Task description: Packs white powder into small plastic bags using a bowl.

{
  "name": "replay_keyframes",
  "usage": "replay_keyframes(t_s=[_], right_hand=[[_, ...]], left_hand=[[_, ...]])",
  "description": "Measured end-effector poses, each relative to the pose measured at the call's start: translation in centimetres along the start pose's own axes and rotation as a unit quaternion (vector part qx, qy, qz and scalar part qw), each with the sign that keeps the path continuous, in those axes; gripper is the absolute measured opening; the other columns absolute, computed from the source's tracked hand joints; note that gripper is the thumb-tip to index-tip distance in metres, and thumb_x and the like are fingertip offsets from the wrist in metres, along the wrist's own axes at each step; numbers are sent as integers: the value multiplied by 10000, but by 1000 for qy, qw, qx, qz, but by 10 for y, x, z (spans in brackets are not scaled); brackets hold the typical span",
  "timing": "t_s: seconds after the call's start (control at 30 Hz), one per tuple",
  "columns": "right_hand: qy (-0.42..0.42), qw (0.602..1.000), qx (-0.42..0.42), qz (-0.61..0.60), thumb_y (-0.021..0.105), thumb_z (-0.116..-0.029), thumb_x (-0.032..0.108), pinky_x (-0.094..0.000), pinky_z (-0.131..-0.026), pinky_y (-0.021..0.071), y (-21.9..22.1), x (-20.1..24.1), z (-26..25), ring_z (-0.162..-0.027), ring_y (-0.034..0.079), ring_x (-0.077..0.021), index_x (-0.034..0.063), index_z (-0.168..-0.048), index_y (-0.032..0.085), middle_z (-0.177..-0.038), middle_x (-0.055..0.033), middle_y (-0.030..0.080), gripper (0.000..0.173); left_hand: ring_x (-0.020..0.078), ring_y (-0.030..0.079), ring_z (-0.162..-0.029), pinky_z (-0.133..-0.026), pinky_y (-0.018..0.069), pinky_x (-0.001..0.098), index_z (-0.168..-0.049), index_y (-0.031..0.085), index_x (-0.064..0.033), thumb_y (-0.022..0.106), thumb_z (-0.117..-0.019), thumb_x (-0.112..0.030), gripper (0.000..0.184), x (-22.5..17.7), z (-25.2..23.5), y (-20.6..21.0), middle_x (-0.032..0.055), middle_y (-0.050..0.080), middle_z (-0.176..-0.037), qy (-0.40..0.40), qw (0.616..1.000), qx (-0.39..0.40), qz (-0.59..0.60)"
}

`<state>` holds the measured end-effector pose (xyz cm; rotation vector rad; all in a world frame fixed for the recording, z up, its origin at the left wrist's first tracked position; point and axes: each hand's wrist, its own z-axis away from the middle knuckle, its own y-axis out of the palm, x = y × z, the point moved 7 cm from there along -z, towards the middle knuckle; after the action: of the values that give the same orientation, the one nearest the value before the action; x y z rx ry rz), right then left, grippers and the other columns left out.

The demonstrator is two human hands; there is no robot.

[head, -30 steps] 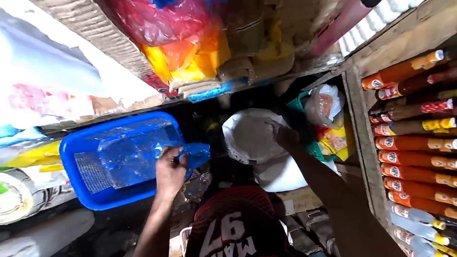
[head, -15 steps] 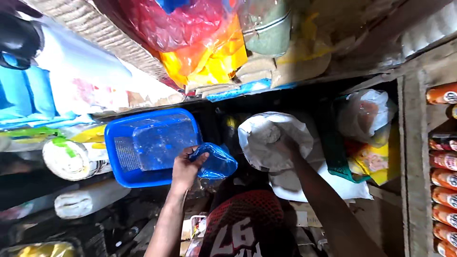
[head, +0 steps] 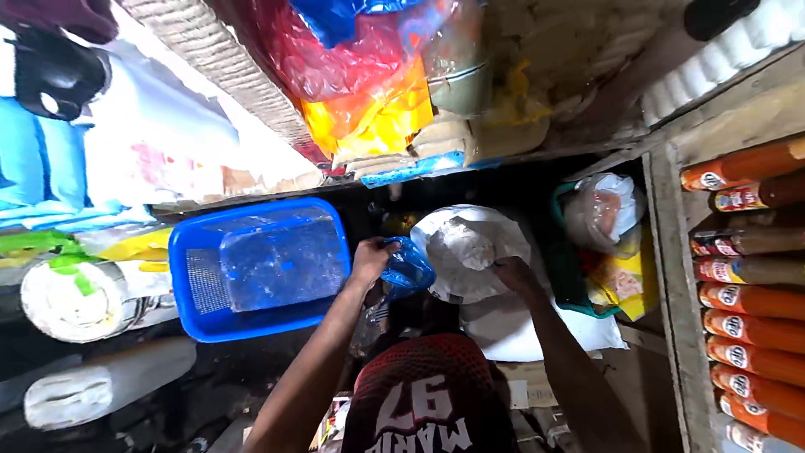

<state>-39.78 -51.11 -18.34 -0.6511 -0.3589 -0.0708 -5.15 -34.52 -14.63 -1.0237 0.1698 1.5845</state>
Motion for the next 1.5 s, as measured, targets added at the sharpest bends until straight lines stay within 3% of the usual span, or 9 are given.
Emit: replay_keyframes(t_s=[0.13,0.37,0.7,0.8,0.97,1.2,1.27,1.37,1.5], right_hand=[[2,1000,-25,-4,590,-1029,386,-585,-1022,489,-32,2,49,-1157,654,-339,71,-1169,740,-1197,-187,705,376],[-35,993,-100,-53,665,-972,334,-523,-863,559,-85,18,130,-919,695,-214,151,-1022,776,-971,-67,743,220],[-57,980,-17,189,684,-955,354,-683,-859,515,-87,94,104,-968,688,-397,7,-940,741,-977,-211,721,352],[-12,965,17,263,629,-972,366,-736,-839,493,-91,148,107,-1026,666,-457,-40,-1008,701,-1051,-269,693,413],[6,892,16,452,655,-944,323,-737,-814,487,-81,228,123,-1059,661,-441,43,-1061,722,-1112,-214,702,310],[1,847,-34,531,625,-970,301,-697,-774,469,-110,270,174,-970,638,-489,-9,-1115,679,-1007,-284,660,347],[-6,838,-46,544,607,-976,261,-709,-765,474,-126,277,192,-985,640,-503,39,-1252,625,-1013,-280,660,354],[-14,851,-72,520,644,-937,230,-678,-710,478,-158,283,226,-909,655,-451,15,-932,703,-914,-235,672,223],[5,886,-100,452,668,-915,360,-695,-656,483,-213,229,251,-846,663,-431,106,-852,676,-853,-184,670,262]], left_hand=[[302,701,-931,-830,559,568,-1092,751,-97,792,-895,-358,330,-18,-16,29,148,738,-1024,12,1000,17,9],[334,699,-903,-810,548,621,-1006,751,-108,765,-880,-406,323,-61,-32,68,146,731,-955,74,995,46,-42],[304,706,-978,-885,545,604,-1129,751,-133,523,-1035,-517,456,-127,23,98,128,739,-1046,231,965,119,-44],[272,708,-990,-906,552,577,-1129,757,-141,508,-1051,-459,411,-133,28,107,105,744,-1045,240,962,126,-35],[307,696,-1052,-961,537,568,-1170,737,-87,544,-1048,-292,306,-153,41,112,154,732,-1108,234,964,127,9],[263,661,-780,-755,549,506,-1001,735,-24,576,-1039,-340,356,-165,43,92,143,697,-869,236,962,115,71],[246,649,-745,-728,548,491,-971,736,-34,583,-1034,-359,364,-168,47,92,130,690,-844,233,963,117,71],[236,652,-756,-732,548,486,-969,746,-55,597,-1027,-393,374,-168,43,93,114,698,-852,237,963,108,69],[211,689,-858,-816,571,468,-1053,756,-70,610,-1025,-391,353,-166,42,54,104,734,-965,232,967,79,74]])
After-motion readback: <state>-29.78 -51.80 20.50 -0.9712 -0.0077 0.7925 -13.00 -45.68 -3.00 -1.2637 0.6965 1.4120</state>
